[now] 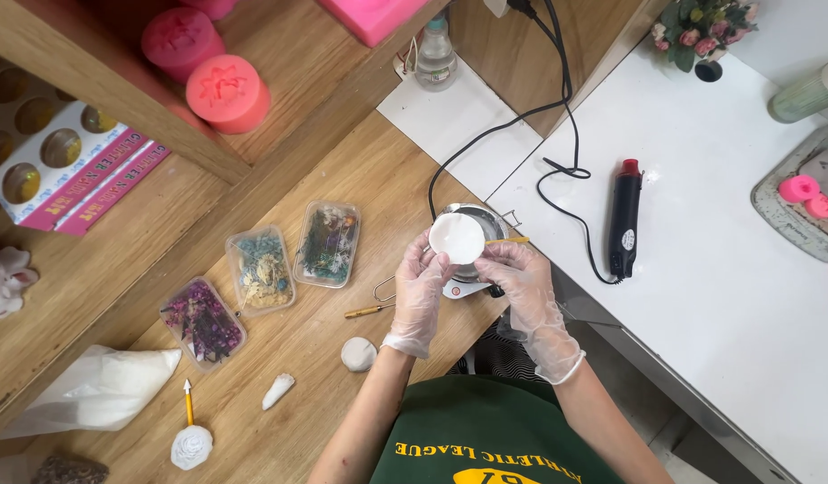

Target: Melting wax pellets on a portable electric heater and mixing in scent or dye using a small spoon.

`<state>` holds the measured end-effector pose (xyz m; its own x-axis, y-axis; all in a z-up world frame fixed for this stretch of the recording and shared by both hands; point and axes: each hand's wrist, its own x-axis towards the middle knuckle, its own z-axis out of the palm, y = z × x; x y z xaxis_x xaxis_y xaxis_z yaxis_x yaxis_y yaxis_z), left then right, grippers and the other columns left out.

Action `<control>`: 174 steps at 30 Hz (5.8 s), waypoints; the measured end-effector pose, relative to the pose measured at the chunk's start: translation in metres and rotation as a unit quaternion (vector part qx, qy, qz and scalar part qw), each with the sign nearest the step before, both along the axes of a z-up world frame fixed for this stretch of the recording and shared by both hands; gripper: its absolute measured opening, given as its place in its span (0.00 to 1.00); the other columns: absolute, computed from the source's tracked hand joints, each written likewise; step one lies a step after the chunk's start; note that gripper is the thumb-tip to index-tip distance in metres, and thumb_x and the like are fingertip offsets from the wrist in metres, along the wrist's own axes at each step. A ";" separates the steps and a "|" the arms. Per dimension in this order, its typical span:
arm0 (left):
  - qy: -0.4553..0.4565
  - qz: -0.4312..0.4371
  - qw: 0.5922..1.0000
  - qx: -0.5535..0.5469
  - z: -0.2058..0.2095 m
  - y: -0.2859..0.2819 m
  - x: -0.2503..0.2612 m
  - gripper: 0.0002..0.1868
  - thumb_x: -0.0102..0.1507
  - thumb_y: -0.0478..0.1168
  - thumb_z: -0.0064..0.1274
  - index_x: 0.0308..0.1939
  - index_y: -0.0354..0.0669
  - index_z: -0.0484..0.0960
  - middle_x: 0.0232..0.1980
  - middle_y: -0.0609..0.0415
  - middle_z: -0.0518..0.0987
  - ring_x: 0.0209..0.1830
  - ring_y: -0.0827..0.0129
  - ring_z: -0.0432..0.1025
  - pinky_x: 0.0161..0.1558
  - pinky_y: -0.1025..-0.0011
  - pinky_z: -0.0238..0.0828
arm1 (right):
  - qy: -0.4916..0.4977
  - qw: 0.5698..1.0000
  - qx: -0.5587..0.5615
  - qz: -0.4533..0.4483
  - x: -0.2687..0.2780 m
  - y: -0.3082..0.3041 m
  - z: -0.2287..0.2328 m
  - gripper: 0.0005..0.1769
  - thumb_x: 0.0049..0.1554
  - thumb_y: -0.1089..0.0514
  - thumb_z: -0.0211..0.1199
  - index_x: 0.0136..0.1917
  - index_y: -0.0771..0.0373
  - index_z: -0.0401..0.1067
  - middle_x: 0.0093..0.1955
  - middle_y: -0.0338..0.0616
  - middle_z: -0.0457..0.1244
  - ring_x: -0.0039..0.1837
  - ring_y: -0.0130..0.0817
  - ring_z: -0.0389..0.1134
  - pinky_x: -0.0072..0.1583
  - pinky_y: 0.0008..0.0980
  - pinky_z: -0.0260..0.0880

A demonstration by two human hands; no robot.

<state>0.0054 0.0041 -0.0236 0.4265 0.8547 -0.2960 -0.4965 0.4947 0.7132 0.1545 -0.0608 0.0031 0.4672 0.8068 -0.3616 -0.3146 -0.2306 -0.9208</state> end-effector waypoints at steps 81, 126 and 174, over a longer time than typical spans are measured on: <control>-0.128 0.016 0.991 -0.025 0.035 -0.026 -0.083 0.30 0.64 0.48 0.58 0.66 0.41 0.69 0.64 0.50 0.75 0.64 0.61 0.71 0.65 0.60 0.70 | -0.543 0.814 -0.202 0.035 0.054 0.022 -0.022 0.23 0.59 0.49 0.63 0.63 0.62 0.73 0.57 0.48 0.68 0.48 0.40 0.72 0.51 0.38 0.72; -0.030 -0.043 0.998 -0.026 0.019 0.002 -0.098 0.31 0.63 0.47 0.57 0.66 0.38 0.67 0.61 0.50 0.78 0.59 0.65 0.74 0.62 0.62 0.72 | -0.094 0.990 -0.022 -0.104 0.057 -0.003 -0.082 0.13 0.62 0.63 0.57 0.52 0.75 0.77 0.38 0.46 0.69 0.38 0.26 0.65 0.44 0.24 0.68; -0.021 -0.219 0.974 -0.052 -0.008 0.064 -0.005 0.27 0.64 0.52 0.55 0.63 0.41 0.75 0.55 0.54 0.80 0.55 0.68 0.75 0.56 0.65 0.74 | -0.233 0.970 0.063 0.023 0.061 -0.004 0.053 0.10 0.62 0.63 0.60 0.53 0.71 0.79 0.41 0.44 0.70 0.42 0.23 0.66 0.48 0.22 0.69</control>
<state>0.0004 0.0677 -0.0317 0.7571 0.5548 -0.3449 -0.2496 0.7336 0.6321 0.2155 -0.0644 0.0562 0.5186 0.8548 -0.0168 0.1499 -0.1103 -0.9825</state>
